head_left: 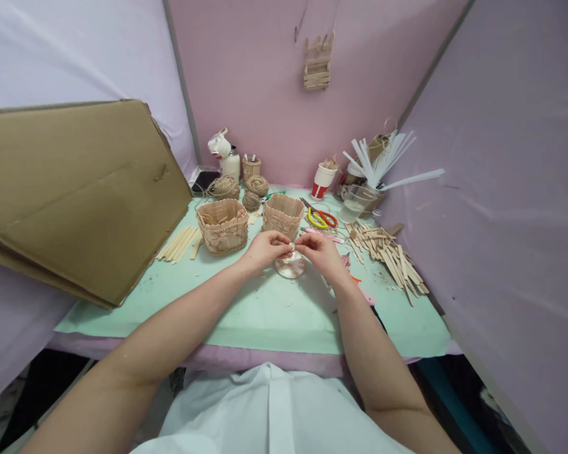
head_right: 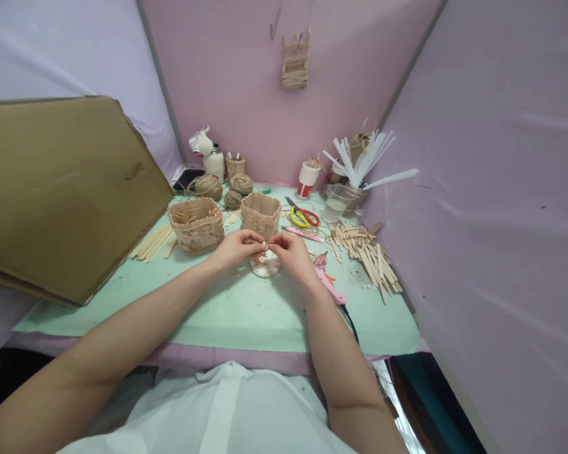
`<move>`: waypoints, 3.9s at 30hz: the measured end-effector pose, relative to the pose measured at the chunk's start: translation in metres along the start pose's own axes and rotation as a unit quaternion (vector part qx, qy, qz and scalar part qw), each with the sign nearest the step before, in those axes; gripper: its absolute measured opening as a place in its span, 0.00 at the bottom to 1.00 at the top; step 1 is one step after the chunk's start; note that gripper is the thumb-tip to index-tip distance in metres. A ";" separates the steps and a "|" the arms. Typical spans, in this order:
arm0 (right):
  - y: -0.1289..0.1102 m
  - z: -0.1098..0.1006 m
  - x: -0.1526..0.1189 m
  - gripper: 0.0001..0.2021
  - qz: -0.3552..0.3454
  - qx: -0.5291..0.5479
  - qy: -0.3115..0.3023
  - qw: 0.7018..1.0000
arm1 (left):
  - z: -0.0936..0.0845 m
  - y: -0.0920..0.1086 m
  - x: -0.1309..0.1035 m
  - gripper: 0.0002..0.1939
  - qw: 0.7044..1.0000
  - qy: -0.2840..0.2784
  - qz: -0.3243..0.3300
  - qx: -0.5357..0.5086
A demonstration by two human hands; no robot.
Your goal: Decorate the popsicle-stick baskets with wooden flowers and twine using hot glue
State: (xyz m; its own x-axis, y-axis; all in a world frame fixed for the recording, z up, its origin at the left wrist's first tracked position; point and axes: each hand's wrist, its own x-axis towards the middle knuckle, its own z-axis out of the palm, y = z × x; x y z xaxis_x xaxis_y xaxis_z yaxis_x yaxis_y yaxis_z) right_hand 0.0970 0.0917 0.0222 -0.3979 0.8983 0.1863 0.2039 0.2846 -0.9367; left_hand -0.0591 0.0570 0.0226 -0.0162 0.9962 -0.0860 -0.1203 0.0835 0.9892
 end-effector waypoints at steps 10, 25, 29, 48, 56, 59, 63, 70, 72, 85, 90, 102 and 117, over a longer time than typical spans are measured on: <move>-0.003 0.001 -0.002 0.08 0.001 -0.019 0.022 1.000 | 0.001 -0.001 -0.001 0.13 1.000 -0.003 -0.002 0.009; -0.001 -0.003 -0.001 0.08 -0.016 -0.033 0.023 0.999 | -0.002 -0.005 0.003 0.09 1.000 -0.015 -0.012 0.010; -0.014 -0.021 -0.023 0.06 -0.036 -0.141 -0.002 0.989 | -0.002 -0.003 0.004 0.09 0.998 -0.001 -0.002 0.058; -0.007 -0.066 -0.089 0.08 0.000 -0.381 0.046 0.924 | -0.002 -0.010 0.005 0.11 0.997 -0.062 -0.026 0.044; 0.027 -0.081 -0.084 0.16 0.090 -0.484 0.049 0.869 | -0.001 0.000 0.002 0.13 0.996 -0.048 -0.080 -0.016; 0.029 -0.079 -0.081 0.13 0.097 -0.471 0.028 0.876 | -0.003 0.001 0.002 0.14 0.993 -0.056 -0.093 -0.047; 0.015 -0.079 -0.082 0.13 0.070 -0.377 0.046 0.923 | -0.004 0.002 0.003 0.15 0.989 -0.051 -0.115 -0.072; -0.007 -0.048 -0.087 0.23 0.071 -0.081 0.087 0.990 | -0.008 -0.001 0.008 0.13 0.982 -0.063 -0.113 -0.139; -0.007 -0.035 -0.087 0.26 0.080 -0.063 0.098 0.990 | -0.009 -0.002 0.010 0.12 0.982 -0.061 -0.108 -0.142; 0.000 -0.023 -0.087 0.27 0.065 -0.043 0.089 0.993 | -0.012 -0.007 0.012 0.14 0.986 -0.040 -0.107 -0.123; 0.000 -0.021 -0.087 0.27 0.066 -0.040 0.105 0.991 | -0.012 -0.007 0.011 0.14 0.986 -0.046 -0.105 -0.119; -0.001 -0.018 -0.089 0.30 0.062 -0.029 0.116 0.991 | -0.011 -0.006 0.010 0.17 0.986 -0.054 -0.104 -0.115; 0.000 -0.020 -0.089 0.28 0.060 -0.038 0.122 0.990 | -0.010 -0.006 0.010 0.19 0.987 -0.052 -0.102 -0.113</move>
State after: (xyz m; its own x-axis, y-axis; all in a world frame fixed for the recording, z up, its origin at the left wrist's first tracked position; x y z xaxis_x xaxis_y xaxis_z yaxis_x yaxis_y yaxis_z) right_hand 0.1499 0.0188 0.0112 -0.1406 0.9788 0.1488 0.3064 0.1859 -0.9336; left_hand -0.0687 0.0663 0.0142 0.1310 0.9579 -0.2556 -0.3294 0.2853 0.9001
